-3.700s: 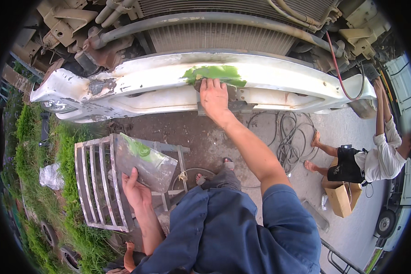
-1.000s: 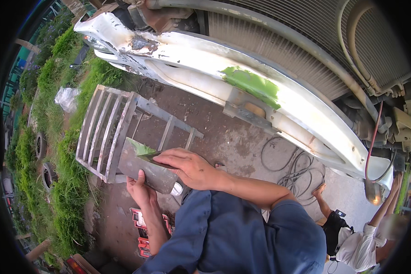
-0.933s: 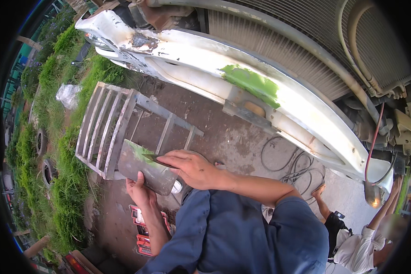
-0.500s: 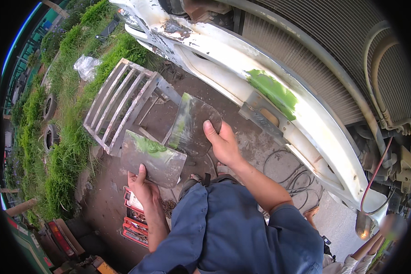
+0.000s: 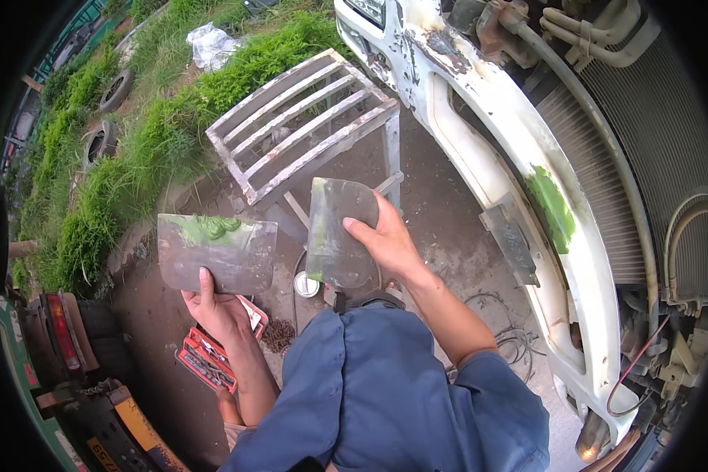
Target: The person applies green body filler to a damaged vehicle part using metal spreaders, smoothing it over the surface and then scraping off excess.
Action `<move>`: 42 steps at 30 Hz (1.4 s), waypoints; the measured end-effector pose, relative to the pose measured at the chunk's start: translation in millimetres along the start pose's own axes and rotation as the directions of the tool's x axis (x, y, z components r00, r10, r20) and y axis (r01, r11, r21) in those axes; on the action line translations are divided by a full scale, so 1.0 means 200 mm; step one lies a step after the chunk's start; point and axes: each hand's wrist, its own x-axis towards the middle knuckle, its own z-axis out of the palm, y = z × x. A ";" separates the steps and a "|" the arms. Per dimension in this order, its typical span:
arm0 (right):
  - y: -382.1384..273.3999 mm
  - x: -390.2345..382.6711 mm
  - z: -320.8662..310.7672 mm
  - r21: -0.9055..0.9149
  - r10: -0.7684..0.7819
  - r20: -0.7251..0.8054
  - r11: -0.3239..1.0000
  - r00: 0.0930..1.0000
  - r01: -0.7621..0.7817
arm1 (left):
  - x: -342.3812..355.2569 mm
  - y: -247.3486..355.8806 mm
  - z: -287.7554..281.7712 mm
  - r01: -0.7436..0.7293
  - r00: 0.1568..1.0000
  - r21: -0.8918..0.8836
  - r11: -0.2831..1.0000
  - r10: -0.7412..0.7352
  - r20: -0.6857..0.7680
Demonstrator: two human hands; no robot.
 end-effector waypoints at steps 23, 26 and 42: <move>-0.09 0.16 0.56 -0.125 -0.276 -0.082 0.956 0.957 0.265 | 0.19 -0.09 0.14 -0.281 0.889 -0.021 0.960 0.268 0.371; -0.10 0.17 0.58 -0.060 -0.271 -0.084 0.962 0.959 0.267 | 0.21 -0.18 0.07 -0.424 0.824 0.100 0.900 0.338 0.456; 0.01 0.19 0.50 0.448 0.068 -0.088 0.894 0.994 -0.021 | 0.29 -0.08 -0.22 -0.880 0.283 0.118 0.459 0.310 0.907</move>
